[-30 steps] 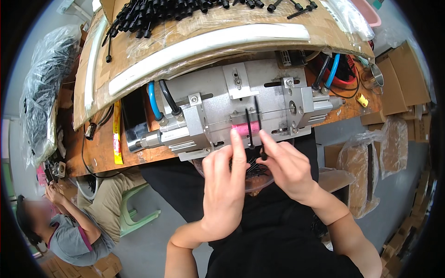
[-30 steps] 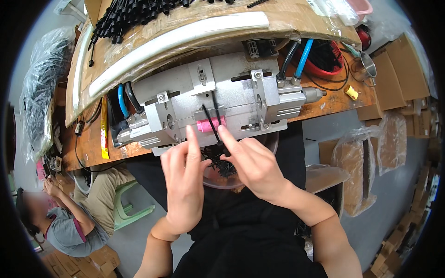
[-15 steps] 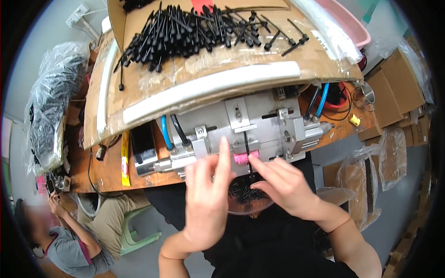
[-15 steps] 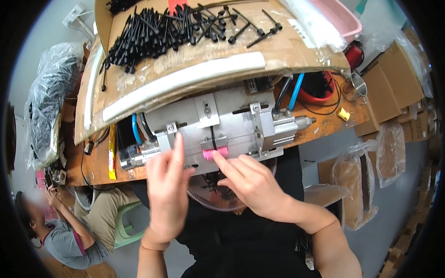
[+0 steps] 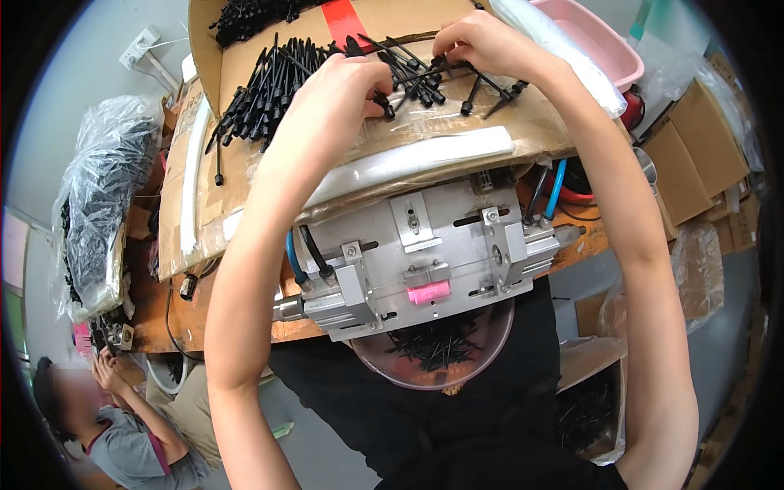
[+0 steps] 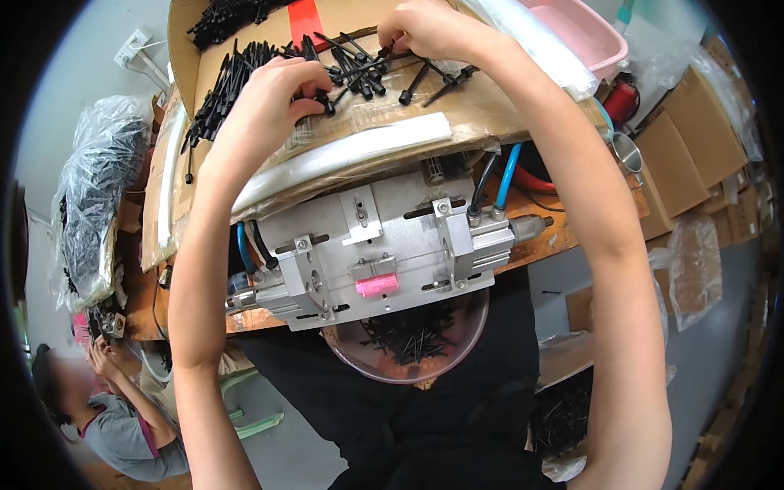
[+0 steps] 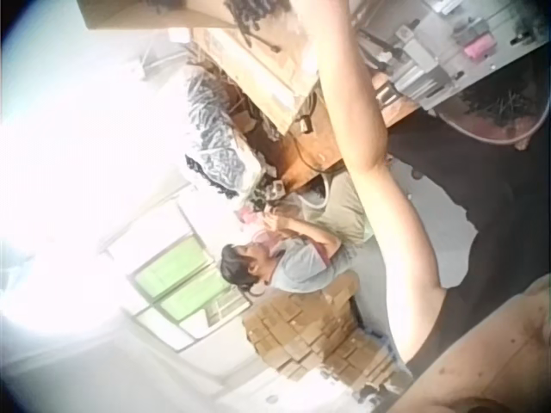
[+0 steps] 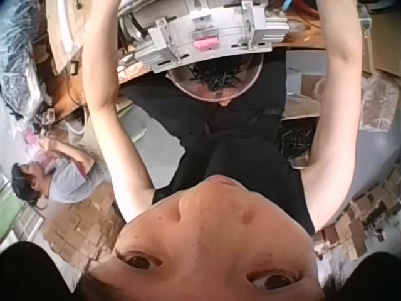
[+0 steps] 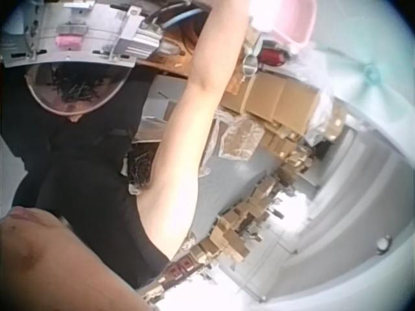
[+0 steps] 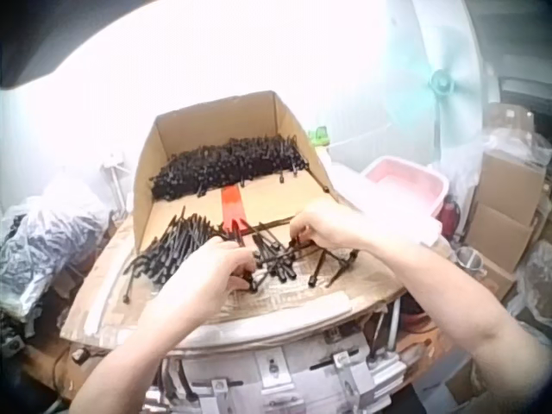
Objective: The person repeatedly picks up black cable ties and small black plastic caps, inserts the ties into a metal jig, and secures the caps onto the tie ends. The assembled units are placed into a clear plastic bowl beneath the jig. The process is repetitive and continuous throughout the clip.
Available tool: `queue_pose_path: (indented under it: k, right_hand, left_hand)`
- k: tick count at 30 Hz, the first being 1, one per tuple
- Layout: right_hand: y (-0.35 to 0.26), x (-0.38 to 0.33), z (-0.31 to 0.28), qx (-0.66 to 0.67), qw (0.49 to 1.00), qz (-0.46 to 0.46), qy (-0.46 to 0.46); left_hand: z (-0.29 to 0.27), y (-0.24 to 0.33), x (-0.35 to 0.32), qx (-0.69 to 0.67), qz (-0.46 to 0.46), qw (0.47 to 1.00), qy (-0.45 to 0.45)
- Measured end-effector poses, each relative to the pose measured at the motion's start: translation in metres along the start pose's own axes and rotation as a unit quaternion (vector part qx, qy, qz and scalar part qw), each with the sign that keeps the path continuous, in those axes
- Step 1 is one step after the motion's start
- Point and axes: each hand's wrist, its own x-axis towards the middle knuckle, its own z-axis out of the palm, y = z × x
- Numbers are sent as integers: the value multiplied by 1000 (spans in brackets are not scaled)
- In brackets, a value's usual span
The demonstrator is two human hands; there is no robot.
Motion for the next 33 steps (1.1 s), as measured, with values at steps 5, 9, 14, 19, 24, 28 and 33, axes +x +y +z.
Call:
queue_pose_path:
  k: [5, 9, 14, 19, 24, 28, 33]
  right_hand:
    - [-1, -8, 0, 16, 995, -29, 96]
    - [-47, -3, -23, 79, 970, 113, 202]
    - [-60, -12, -28, 233, 930, 137, 247]
    - [-134, -67, -47, 280, 897, 178, 291]
    - [-157, -110, -31, 440, 838, 160, 281]
    - [-183, -128, -33, 384, 868, 174, 261]
    - [-210, -150, -24, 369, 854, 203, 305]
  left_hand:
    - [-30, 4, -23, -68, -30, 997, -13]
    - [-50, 19, -51, -107, -70, 991, -28]
    - [-41, 44, -90, -51, -96, 992, 67]
    - [-7, 133, -159, -56, -130, 984, 105]
    - [33, 193, -193, -39, -193, 980, -40]
    - [47, 194, -186, -25, -188, 981, -51]
    - [44, 191, -180, -27, -179, 981, -66]
